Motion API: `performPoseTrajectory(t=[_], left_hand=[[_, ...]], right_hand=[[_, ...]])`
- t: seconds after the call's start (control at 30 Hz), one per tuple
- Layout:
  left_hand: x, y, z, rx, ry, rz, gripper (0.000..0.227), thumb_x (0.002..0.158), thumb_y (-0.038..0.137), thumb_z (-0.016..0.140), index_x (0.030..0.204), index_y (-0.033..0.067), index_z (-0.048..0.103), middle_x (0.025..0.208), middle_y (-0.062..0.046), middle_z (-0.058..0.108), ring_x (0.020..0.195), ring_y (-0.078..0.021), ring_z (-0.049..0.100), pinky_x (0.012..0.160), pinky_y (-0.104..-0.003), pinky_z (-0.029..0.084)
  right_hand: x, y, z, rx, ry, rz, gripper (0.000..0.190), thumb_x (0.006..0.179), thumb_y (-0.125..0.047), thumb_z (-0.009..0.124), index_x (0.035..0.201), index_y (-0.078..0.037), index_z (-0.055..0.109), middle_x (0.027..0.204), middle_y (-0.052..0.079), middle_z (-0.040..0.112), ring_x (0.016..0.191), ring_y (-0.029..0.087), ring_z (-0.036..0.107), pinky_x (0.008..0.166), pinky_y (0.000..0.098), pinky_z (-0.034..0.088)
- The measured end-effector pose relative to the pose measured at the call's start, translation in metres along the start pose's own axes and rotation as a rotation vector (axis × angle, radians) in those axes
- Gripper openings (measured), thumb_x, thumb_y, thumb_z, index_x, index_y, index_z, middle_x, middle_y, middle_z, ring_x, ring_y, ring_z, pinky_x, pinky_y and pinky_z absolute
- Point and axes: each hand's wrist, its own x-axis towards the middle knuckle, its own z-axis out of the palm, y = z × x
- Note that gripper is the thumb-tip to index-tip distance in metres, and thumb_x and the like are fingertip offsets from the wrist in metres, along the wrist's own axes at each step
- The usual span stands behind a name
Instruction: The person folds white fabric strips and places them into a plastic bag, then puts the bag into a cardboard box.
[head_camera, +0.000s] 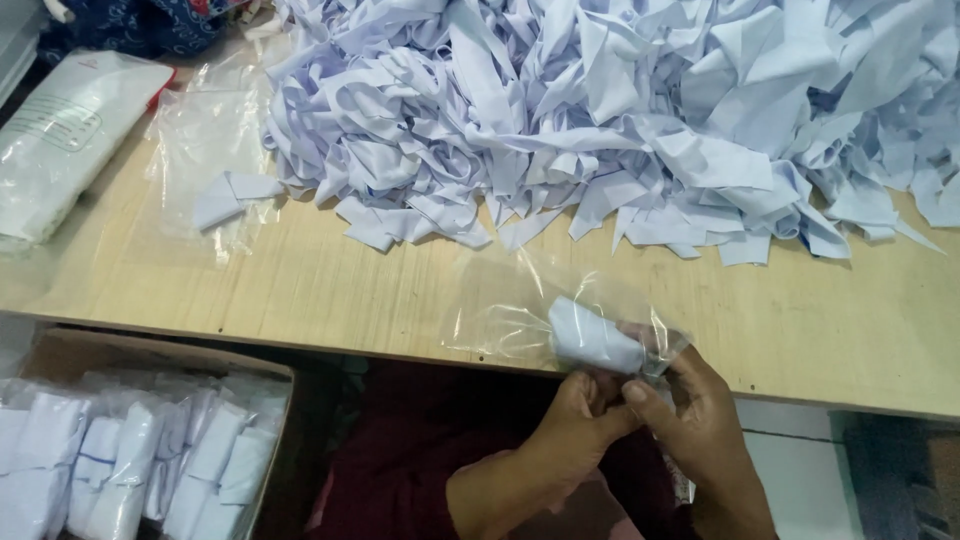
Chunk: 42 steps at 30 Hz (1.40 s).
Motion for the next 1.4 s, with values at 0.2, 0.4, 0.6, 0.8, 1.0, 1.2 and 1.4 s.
performPoseTrajectory(t=[0.2, 0.4, 0.6, 0.8, 1.0, 1.2, 1.4], left_hand=[[0.003, -0.003, -0.008, 0.031, -0.127, 0.03, 0.056, 0.086, 0.004, 0.067, 0.138, 0.0063, 0.047, 0.144, -0.01, 0.058, 0.135, -0.02, 0.057, 0.111, -0.03, 0.047], [-0.04, 0.091, -0.006, 0.534, -0.267, -0.001, 0.036, 0.096, 0.015, 0.06, 0.13, 0.0066, 0.064, 0.129, -0.008, 0.07, 0.117, -0.0157, 0.068, 0.105, -0.026, 0.055], [0.041, 0.15, -0.011, 1.548, -0.033, 0.486, 0.056, 0.095, 0.046, 0.055, 0.135, 0.0074, 0.059, 0.12, -0.011, 0.07, 0.11, -0.0297, 0.066, 0.087, -0.043, 0.052], [0.115, 0.142, -0.023, 1.678, -0.336, 0.255, 0.048, 0.09, 0.043, 0.065, 0.119, 0.0052, 0.073, 0.107, -0.019, 0.075, 0.108, -0.0431, 0.07, 0.094, -0.055, 0.053], [0.131, 0.131, -0.034, 1.433, -0.396, 0.262, 0.023, 0.095, 0.023, 0.062, 0.1, 0.0023, 0.071, 0.075, -0.015, 0.067, 0.071, -0.0324, 0.069, 0.073, -0.044, 0.052], [0.121, 0.133, -0.033, 1.386, -0.37, 0.27, 0.024, 0.095, 0.026, 0.062, 0.095, 0.0034, 0.07, 0.079, -0.016, 0.066, 0.079, -0.034, 0.067, 0.074, -0.044, 0.053], [0.119, 0.129, -0.032, 1.328, -0.388, 0.258, 0.022, 0.094, 0.022, 0.063, 0.092, 0.0007, 0.067, 0.076, -0.015, 0.061, 0.075, -0.0295, 0.063, 0.07, -0.043, 0.052]], right_hand=[[0.026, -0.004, -0.005, 0.103, 0.209, 0.198, 0.026, 0.085, -0.013, 0.077, 0.109, -0.004, 0.075, 0.099, 0.012, 0.076, 0.087, 0.023, 0.071, 0.07, 0.0345, 0.061], [0.068, 0.029, -0.049, -0.058, 0.041, 0.047, 0.023, 0.087, -0.012, 0.075, 0.109, -0.003, 0.077, 0.11, 0.007, 0.074, 0.1, 0.019, 0.07, 0.083, 0.0319, 0.06], [0.087, 0.029, -0.061, -0.271, -0.224, -0.017, 0.03, 0.087, -0.02, 0.074, 0.114, -0.01, 0.081, 0.106, 0.004, 0.077, 0.094, 0.016, 0.069, 0.079, 0.0273, 0.052], [0.088, 0.009, -0.059, -0.304, -0.245, -0.117, 0.023, 0.085, -0.017, 0.077, 0.098, 0.001, 0.083, 0.079, 0.023, 0.081, 0.079, 0.028, 0.071, 0.081, 0.0475, 0.056], [0.093, 0.01, -0.055, -0.282, -0.319, -0.131, 0.023, 0.08, -0.022, 0.083, 0.093, -0.004, 0.084, 0.076, 0.015, 0.08, 0.076, 0.023, 0.068, 0.077, 0.0435, 0.055], [0.087, -0.014, -0.034, -0.41, -0.341, -0.135, 0.034, 0.078, -0.033, 0.084, 0.095, -0.004, 0.082, 0.083, 0.02, 0.08, 0.08, 0.031, 0.073, 0.079, 0.0461, 0.056], [0.078, 0.0, -0.026, -0.368, -0.256, -0.087, 0.031, 0.077, -0.03, 0.086, 0.096, -0.006, 0.083, 0.084, 0.018, 0.082, 0.082, 0.032, 0.073, 0.08, 0.0449, 0.055]])
